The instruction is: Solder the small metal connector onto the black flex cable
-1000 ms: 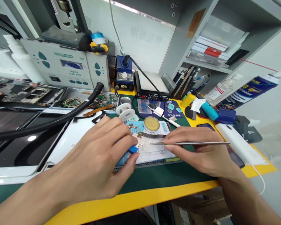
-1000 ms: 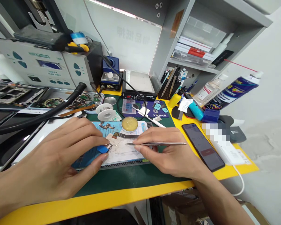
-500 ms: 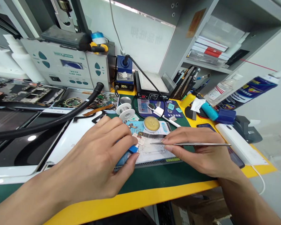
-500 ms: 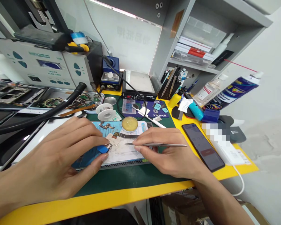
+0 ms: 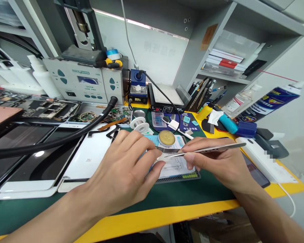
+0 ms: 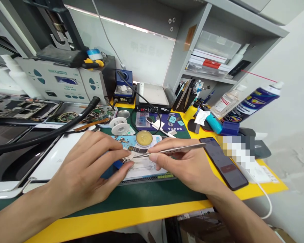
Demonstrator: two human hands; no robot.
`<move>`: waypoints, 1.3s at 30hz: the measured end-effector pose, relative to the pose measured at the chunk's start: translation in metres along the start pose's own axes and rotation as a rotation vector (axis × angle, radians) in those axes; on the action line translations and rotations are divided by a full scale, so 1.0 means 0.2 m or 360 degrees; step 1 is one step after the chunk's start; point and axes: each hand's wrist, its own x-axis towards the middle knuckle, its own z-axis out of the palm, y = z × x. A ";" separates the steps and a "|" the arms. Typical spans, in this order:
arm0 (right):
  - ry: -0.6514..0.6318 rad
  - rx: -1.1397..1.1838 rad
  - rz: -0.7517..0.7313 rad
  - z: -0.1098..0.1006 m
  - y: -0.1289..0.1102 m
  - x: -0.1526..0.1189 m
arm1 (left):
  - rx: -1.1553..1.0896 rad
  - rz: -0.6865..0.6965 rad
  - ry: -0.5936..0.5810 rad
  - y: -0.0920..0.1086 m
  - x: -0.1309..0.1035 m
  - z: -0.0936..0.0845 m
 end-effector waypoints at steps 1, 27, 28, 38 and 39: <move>-0.0011 0.0035 0.0029 0.00 0.00 0.00 | 0.0001 0.0011 0.0003 0.00 0.00 0.00; 0.0311 0.0657 0.0218 0.03 -0.02 0.09 | 0.0339 0.0106 0.0426 -0.14 0.02 -0.11; 0.0333 0.0658 0.0214 0.03 -0.02 0.09 | 0.0379 0.0119 0.0491 -0.17 0.02 -0.12; 0.0466 0.0537 0.0196 0.01 -0.02 0.09 | 0.0804 -0.0538 0.1396 -0.07 -0.32 -0.42; 0.0497 0.0488 0.0157 0.01 -0.01 0.08 | 0.0850 -0.0636 0.1517 -0.02 -0.42 -0.46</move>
